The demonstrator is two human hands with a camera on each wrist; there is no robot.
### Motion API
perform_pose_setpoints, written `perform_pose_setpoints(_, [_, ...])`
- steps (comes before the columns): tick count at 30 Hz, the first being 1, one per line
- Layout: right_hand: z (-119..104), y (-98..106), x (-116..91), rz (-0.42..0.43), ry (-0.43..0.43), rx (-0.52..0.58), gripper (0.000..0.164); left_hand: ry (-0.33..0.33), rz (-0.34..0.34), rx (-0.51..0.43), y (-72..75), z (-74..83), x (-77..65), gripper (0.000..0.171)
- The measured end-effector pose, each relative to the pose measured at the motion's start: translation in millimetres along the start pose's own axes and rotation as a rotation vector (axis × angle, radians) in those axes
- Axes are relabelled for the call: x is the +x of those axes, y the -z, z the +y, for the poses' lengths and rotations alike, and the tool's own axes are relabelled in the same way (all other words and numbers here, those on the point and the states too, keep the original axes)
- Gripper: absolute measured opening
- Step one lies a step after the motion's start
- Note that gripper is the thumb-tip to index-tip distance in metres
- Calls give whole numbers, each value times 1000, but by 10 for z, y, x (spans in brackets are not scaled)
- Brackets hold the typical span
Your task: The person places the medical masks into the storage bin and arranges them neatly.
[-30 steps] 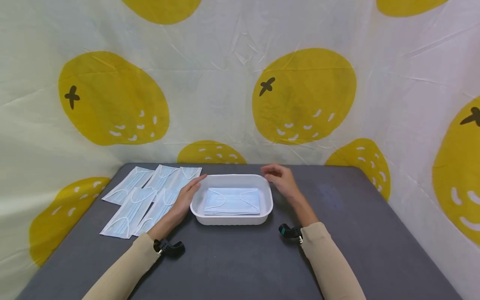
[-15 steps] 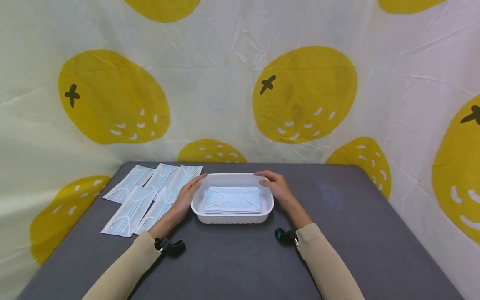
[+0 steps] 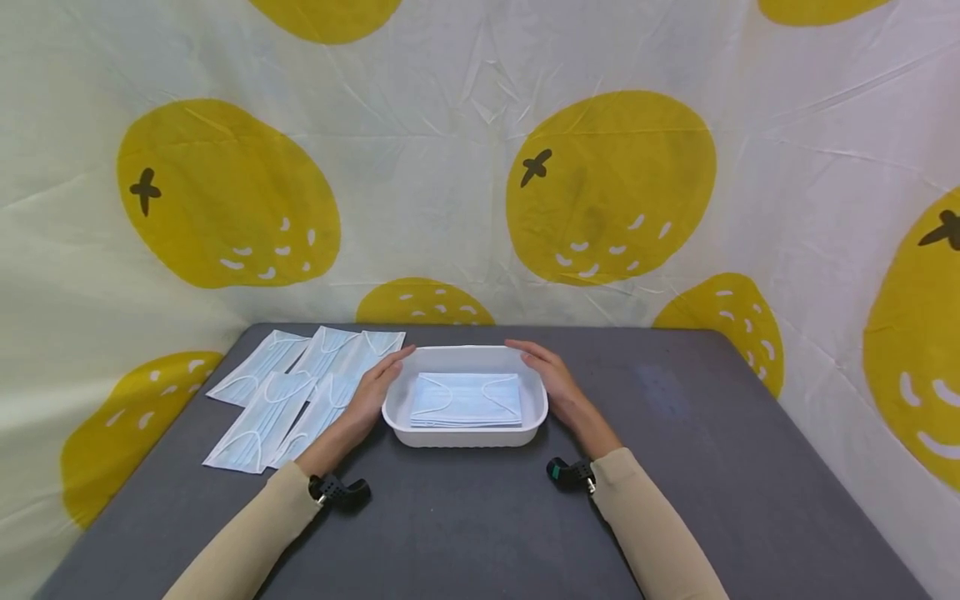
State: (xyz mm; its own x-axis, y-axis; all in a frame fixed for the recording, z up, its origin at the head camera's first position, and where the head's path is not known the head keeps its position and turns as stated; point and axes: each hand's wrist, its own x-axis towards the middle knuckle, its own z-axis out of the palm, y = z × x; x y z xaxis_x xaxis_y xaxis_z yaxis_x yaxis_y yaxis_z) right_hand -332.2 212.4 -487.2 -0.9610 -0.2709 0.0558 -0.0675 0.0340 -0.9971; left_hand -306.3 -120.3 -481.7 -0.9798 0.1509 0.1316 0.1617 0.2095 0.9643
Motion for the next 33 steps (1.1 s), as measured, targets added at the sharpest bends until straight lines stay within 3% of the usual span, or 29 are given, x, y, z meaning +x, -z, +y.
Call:
perform_pose_setpoints(20, [42,-26,-20,-6,16,12,45,11,-48,62,120,68,-9,46])
perform_pose_setpoints(26, [52,-15,-17,-4,31,-8,45,30,-38,-12,309,265,-7,50])
perform_pose_setpoints(33, [49,-35,-15,14,11,-12,44,-1,-31,-49,665,457,-37,49])
